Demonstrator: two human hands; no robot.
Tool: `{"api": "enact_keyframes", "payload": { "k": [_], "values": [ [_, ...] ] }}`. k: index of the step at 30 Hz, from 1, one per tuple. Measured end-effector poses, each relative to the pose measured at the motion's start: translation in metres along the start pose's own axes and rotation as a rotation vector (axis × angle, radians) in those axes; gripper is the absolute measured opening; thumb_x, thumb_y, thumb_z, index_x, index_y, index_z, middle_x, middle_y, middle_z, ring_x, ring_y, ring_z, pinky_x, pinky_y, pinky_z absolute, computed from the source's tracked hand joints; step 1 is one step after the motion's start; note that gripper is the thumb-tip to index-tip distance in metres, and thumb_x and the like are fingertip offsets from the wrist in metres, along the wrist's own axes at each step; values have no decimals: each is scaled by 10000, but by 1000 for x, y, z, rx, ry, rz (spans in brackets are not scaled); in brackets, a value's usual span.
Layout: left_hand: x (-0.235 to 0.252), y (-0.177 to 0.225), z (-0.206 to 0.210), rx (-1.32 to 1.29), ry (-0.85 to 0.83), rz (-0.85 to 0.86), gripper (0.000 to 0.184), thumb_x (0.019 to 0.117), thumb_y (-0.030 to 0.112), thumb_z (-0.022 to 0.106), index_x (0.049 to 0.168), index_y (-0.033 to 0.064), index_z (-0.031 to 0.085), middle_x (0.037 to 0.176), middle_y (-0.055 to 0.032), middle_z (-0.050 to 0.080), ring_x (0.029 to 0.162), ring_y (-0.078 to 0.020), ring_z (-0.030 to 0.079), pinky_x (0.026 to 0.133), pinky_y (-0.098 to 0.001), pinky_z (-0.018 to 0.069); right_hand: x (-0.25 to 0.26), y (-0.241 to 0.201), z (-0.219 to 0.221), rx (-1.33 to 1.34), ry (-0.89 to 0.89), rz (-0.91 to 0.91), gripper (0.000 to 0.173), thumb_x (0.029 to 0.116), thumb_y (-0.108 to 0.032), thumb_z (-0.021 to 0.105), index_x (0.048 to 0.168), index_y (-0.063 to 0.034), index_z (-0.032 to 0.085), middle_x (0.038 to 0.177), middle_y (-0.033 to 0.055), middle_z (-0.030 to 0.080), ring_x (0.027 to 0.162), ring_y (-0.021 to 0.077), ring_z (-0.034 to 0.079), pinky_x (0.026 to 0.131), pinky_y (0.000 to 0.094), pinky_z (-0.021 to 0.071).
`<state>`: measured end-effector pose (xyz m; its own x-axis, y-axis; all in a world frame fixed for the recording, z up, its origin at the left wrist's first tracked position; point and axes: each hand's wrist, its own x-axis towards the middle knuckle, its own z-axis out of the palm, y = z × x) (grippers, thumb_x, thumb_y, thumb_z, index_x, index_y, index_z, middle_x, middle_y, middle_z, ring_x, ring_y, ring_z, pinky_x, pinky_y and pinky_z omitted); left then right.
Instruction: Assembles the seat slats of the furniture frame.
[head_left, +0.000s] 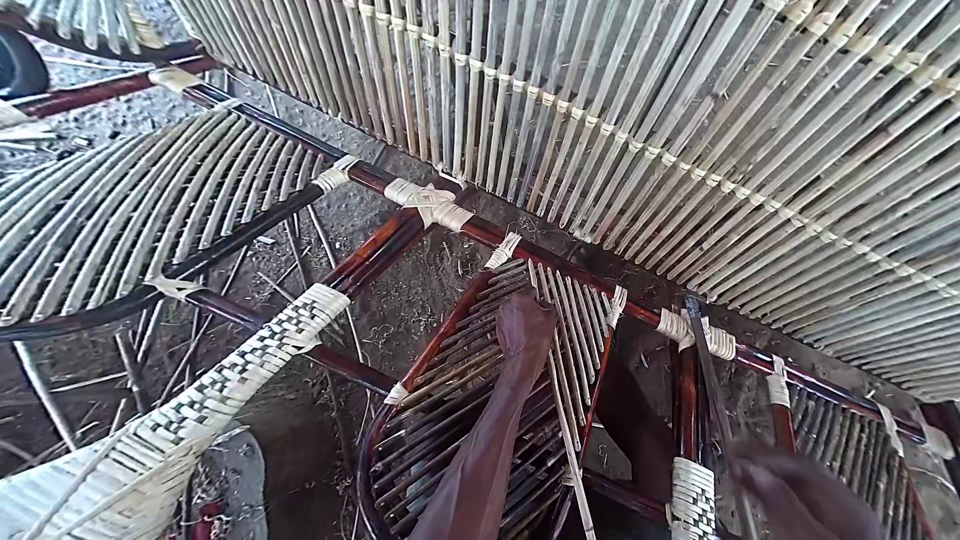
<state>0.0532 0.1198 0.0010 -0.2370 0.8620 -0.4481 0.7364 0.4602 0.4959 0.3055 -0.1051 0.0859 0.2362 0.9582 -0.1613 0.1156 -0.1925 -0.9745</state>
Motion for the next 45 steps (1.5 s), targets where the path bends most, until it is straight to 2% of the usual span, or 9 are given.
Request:
{"api": "enact_keyframes", "payload": {
  "k": [3,6,10,11,14,19,27,39,45],
  "values": [
    [-1,2,-2,-28,-2,-31,231,954,211,671,1141,106,758,978,-169,751,953,-369,725,816,-582,567,113,22,96,-45,-104,-123,101,896,-72,690,988,-72,730,927,48,733,761,171,704,685,363,621],
    [-10,-1,-1,-123,24,-2,201,955,181,680,1118,79,739,944,-214,724,893,-420,705,717,-618,556,209,45,171,-210,-178,-265,100,889,-10,708,985,7,730,918,94,736,745,174,708,690,380,627],
    [-19,-10,-3,-180,2,32,223,977,218,655,1160,101,708,873,-197,705,767,-391,692,622,-578,557,290,64,227,-385,-282,-345,289,896,-35,717,1184,-22,700,952,89,760,828,182,733,789,403,616],
    [-20,-11,-3,-188,-4,34,226,982,216,645,1163,97,707,857,-193,700,743,-382,686,606,-566,554,299,69,233,-397,-305,-352,273,895,-37,720,1167,-24,703,947,87,758,836,182,730,799,405,609],
    [-17,-7,-5,-172,-4,25,216,1002,208,615,1156,90,709,837,-185,702,729,-373,690,598,-550,555,306,79,238,-441,-312,-365,106,896,-68,735,995,-40,759,942,92,751,857,187,716,826,416,590],
    [-20,-7,-5,-188,-8,24,231,999,218,620,1181,94,692,830,-192,692,730,-381,685,584,-549,544,301,88,237,-402,-307,-524,65,869,6,717,922,-2,755,939,124,748,861,194,714,825,385,586],
    [-17,-4,-5,-158,1,12,209,999,216,615,1132,82,703,815,-179,697,728,-366,691,589,-542,546,299,89,236,-407,-302,-542,61,865,8,713,905,-20,749,942,101,758,862,175,726,814,372,596],
    [-18,-4,-5,-139,19,28,196,986,208,633,1105,74,714,820,-179,697,739,-370,691,601,-546,547,293,91,241,-540,-312,-789,77,878,19,653,836,7,716,876,154,732,907,289,717,859,412,576],
    [-7,2,-2,-74,-2,-10,194,962,188,673,1113,82,733,906,-189,727,875,-401,710,723,-603,556,295,83,240,-637,-378,-796,120,930,-28,632,912,20,741,906,169,735,934,326,719,892,461,567]
  ]
}}
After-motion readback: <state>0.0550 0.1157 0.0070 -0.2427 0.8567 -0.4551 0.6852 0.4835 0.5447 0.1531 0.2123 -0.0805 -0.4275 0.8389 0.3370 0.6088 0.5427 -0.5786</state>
